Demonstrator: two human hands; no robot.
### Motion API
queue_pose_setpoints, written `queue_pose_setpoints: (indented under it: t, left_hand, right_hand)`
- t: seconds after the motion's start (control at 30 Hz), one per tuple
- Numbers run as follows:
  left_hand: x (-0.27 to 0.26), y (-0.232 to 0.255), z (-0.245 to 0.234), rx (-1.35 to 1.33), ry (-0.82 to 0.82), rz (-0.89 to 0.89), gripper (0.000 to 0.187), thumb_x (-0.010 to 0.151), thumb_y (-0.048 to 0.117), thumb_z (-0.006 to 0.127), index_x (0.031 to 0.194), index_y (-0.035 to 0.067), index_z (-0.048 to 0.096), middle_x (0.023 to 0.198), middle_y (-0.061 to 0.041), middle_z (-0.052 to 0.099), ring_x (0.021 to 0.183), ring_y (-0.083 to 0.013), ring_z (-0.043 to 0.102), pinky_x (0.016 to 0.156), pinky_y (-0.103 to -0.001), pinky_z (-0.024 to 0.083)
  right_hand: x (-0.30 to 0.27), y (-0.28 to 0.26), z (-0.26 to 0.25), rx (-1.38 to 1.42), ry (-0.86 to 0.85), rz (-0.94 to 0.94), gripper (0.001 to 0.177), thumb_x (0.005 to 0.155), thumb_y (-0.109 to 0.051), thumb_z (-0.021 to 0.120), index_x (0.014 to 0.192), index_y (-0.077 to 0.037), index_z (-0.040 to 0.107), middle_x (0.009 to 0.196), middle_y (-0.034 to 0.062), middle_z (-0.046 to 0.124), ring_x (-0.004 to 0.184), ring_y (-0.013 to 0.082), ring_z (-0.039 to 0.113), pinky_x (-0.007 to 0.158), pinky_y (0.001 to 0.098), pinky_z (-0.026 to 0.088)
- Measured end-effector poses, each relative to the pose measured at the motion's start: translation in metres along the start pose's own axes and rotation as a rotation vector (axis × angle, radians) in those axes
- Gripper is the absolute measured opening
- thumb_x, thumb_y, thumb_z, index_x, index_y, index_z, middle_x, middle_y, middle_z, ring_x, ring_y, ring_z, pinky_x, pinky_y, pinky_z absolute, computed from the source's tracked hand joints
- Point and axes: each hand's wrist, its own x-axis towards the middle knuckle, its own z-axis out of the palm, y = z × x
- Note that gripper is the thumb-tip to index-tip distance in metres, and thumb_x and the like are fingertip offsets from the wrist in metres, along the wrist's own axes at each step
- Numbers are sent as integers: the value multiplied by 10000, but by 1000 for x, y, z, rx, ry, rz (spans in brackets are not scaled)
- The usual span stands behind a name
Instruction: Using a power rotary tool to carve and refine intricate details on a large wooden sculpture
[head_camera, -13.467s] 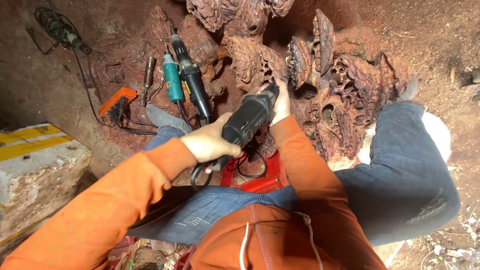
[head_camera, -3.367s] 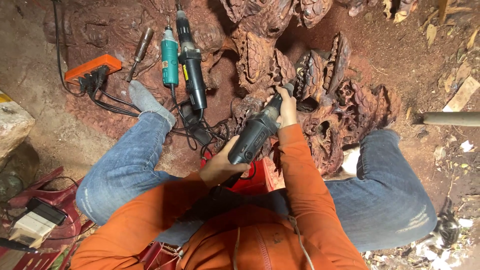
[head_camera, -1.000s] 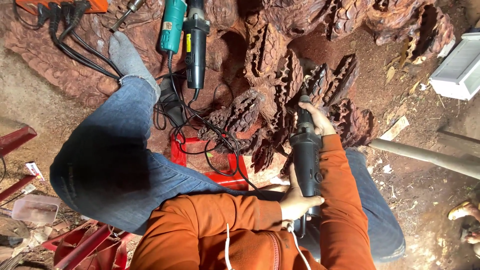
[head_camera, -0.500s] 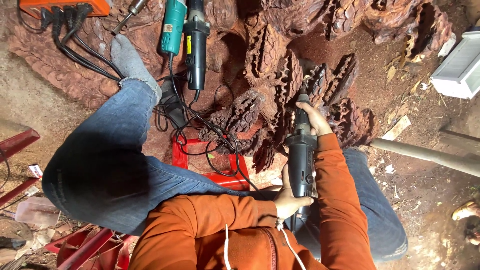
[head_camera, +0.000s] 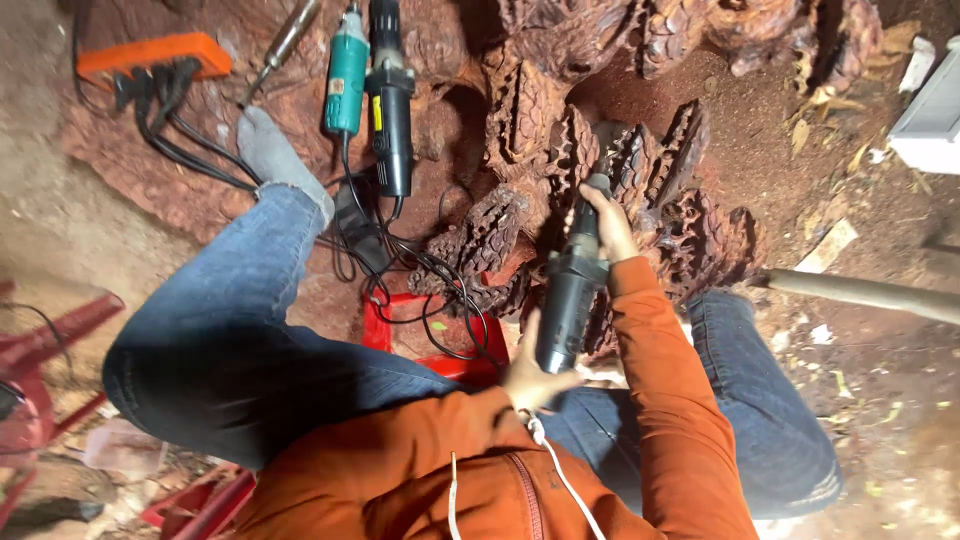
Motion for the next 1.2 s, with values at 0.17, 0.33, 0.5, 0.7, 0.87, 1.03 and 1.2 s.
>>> queue_pose_setpoints:
  t: [0.17, 0.33, 0.5, 0.7, 0.87, 1.03, 1.2]
  left_hand:
    - [-5, 67, -63, 324, -29, -22, 1180, 565, 242, 878, 1583, 332, 288, 1386, -215, 546, 1210, -355, 594, 987, -392, 489]
    - [1, 103, -92, 801, -23, -108, 1147, 597, 399, 856, 1552, 517, 231, 1266, -83, 655, 1148, -244, 664, 939, -317, 510]
    - [-1, 131, -80, 951, -64, -166, 1120, 629, 486, 794, 1556, 528, 169, 1269, -93, 652, 1166, -268, 659, 950, -338, 504]
    - [-2, 151, -64, 957, -71, -154, 1115, 638, 473, 774, 1581, 463, 179, 1208, -114, 664, 1133, -299, 669, 930, -344, 495]
    - [8, 149, -45, 889, -47, -139, 1115, 588, 477, 798, 1544, 525, 225, 1121, -68, 687, 1078, -269, 685, 902, -347, 498]
    - [7, 155, -35, 808, -70, -151, 1075, 584, 472, 805, 1508, 543, 260, 1151, -40, 691, 1127, -219, 675, 925, -300, 495]
    - [10, 173, -41, 642, -146, -111, 1058, 521, 438, 844, 1470, 436, 375, 1088, -33, 703, 1075, -195, 687, 927, -313, 493]
  right_hand:
    - [-36, -23, 56, 315, -4, 43, 323, 827, -261, 792, 960, -31, 609, 737, 164, 669, 623, 279, 737, 564, 434, 658]
    - [-53, -33, 78, 601, -36, 145, 250, 770, -183, 765, 903, -1, 656, 779, 142, 711, 658, 260, 746, 625, 428, 671]
    - [-55, -46, 71, 689, -6, 98, 215, 768, -155, 769, 846, 14, 661, 737, 127, 680, 661, 237, 718, 624, 412, 654]
    - [-52, -53, 67, 688, -11, 108, 231, 744, -181, 756, 841, 2, 654, 733, 115, 675, 648, 230, 717, 621, 403, 655]
    - [-36, -54, 61, 633, -23, 89, 246, 756, -187, 762, 832, 19, 653, 721, 132, 671, 638, 244, 711, 619, 423, 655]
    - [-36, -67, 53, 591, -18, 152, 257, 758, -175, 768, 862, 19, 633, 742, 116, 652, 650, 239, 706, 614, 400, 649]
    - [-46, -78, 58, 639, 9, 121, 263, 769, -97, 793, 869, 29, 585, 762, 157, 635, 672, 264, 729, 632, 404, 666]
